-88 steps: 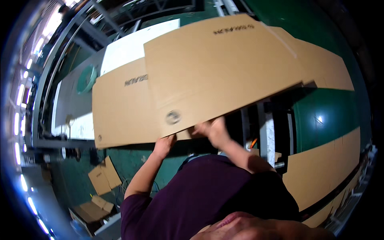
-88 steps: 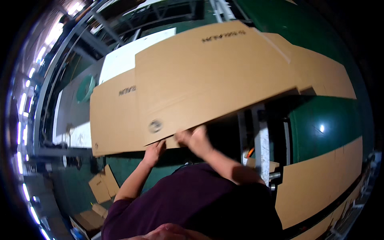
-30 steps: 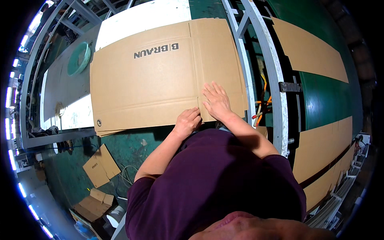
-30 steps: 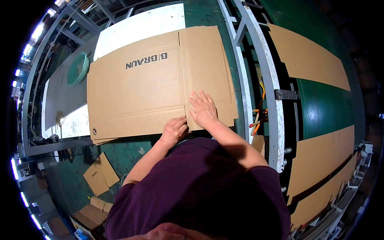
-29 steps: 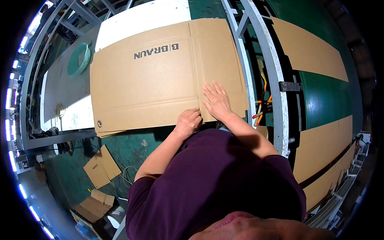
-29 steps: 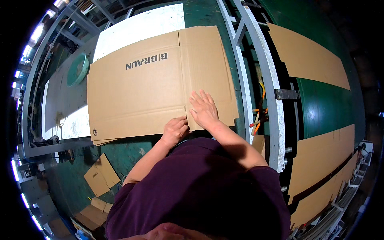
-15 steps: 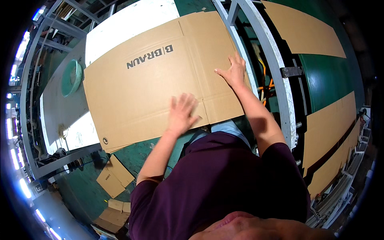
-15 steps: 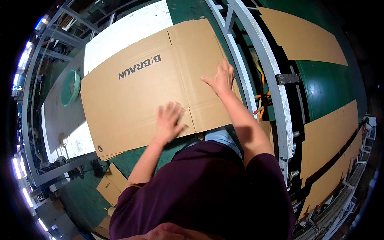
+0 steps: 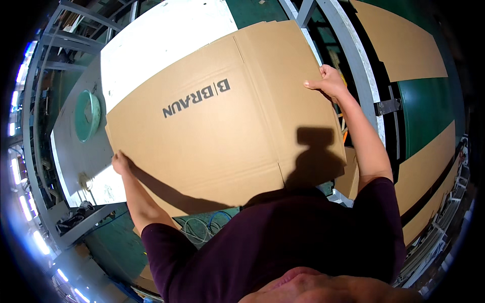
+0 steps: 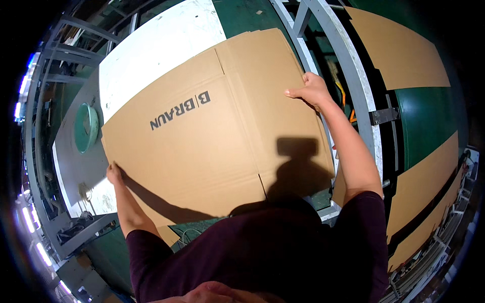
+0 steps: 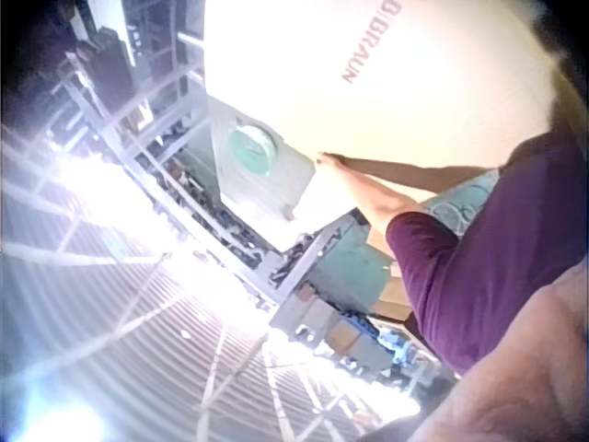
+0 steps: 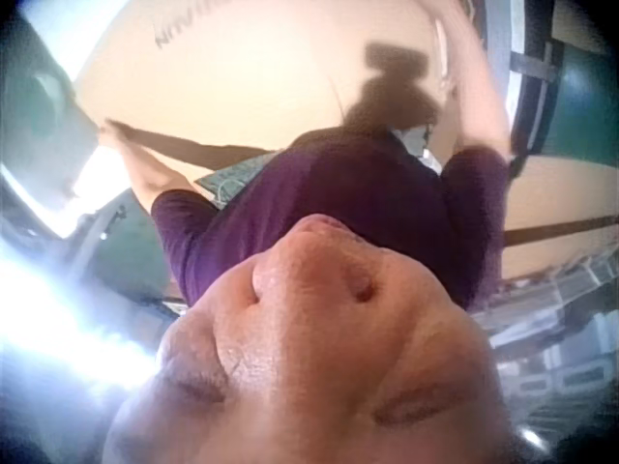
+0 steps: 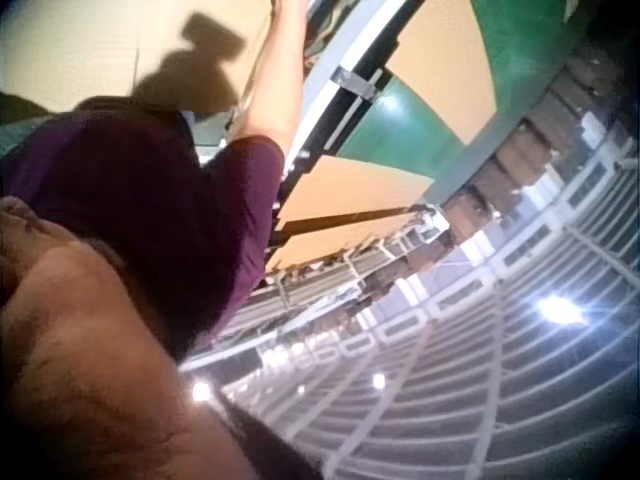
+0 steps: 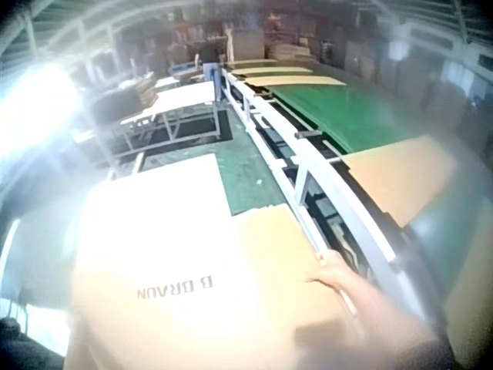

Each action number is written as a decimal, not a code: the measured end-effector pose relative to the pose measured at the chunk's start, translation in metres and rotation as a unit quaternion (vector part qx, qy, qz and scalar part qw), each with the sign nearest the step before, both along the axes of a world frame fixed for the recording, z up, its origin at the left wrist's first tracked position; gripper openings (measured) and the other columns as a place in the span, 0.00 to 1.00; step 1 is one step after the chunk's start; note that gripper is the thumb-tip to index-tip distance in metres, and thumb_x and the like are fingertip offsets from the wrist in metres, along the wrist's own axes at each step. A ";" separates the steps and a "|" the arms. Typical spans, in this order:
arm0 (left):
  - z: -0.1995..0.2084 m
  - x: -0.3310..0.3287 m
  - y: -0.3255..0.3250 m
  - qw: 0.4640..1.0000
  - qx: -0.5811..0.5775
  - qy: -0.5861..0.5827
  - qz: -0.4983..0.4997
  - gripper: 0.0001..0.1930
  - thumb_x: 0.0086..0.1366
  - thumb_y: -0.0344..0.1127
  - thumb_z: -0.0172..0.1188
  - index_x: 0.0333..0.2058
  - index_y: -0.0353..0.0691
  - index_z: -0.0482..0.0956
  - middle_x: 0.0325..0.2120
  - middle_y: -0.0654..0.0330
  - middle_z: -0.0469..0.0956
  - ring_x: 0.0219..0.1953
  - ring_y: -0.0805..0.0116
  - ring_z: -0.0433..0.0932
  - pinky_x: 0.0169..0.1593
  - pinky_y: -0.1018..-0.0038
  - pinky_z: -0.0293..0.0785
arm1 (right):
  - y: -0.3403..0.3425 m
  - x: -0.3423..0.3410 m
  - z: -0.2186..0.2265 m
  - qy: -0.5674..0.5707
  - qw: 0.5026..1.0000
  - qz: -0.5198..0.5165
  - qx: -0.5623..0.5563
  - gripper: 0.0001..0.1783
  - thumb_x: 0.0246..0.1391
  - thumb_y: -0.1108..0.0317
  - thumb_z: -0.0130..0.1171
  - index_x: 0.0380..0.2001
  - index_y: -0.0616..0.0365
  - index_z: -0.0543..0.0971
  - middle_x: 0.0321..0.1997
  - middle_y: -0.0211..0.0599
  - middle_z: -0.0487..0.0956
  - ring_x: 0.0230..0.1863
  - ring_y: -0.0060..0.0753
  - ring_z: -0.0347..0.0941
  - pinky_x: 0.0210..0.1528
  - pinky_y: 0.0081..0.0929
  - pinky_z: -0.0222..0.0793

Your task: The person folds flat cardboard pieces on a green conveyor belt, aligning edges and creasing folds by hand. The person repeatedly picks up cardboard, folds it, and places it back on the belt.

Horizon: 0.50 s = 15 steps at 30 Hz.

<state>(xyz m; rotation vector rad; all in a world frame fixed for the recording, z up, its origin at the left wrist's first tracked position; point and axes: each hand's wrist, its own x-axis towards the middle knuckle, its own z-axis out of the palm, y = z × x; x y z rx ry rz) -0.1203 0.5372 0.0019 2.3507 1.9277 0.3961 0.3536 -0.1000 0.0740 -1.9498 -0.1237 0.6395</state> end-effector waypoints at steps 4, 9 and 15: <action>0.023 -0.005 0.024 0.865 -0.308 -0.395 0.025 0.30 0.66 0.56 0.51 0.50 0.33 0.75 0.44 0.58 0.79 0.42 0.65 0.79 0.45 0.67 0.75 | -0.004 0.010 0.017 0.123 0.988 0.027 0.088 0.27 0.35 0.74 0.72 0.42 0.67 0.73 0.38 0.37 0.78 0.35 0.27 0.76 0.41 0.26 0.74; 0.005 -0.017 0.033 0.939 -0.220 -0.255 0.072 0.39 0.64 0.67 0.42 0.46 0.29 0.77 0.42 0.49 0.80 0.45 0.55 0.78 0.48 0.64 0.72 | 0.025 -0.004 0.028 -0.010 1.000 0.023 -0.001 0.36 0.33 0.66 0.76 0.47 0.67 0.72 0.40 0.38 0.79 0.42 0.27 0.75 0.47 0.27 0.72; 0.021 0.005 0.015 0.982 -0.099 -0.001 0.164 0.46 0.62 0.72 0.35 0.41 0.26 0.79 0.40 0.40 0.79 0.46 0.43 0.76 0.49 0.57 0.69 | 0.033 -0.013 0.013 -0.176 0.975 0.003 -0.135 0.42 0.29 0.51 0.77 0.46 0.66 0.72 0.42 0.44 0.80 0.44 0.37 0.77 0.49 0.31 0.70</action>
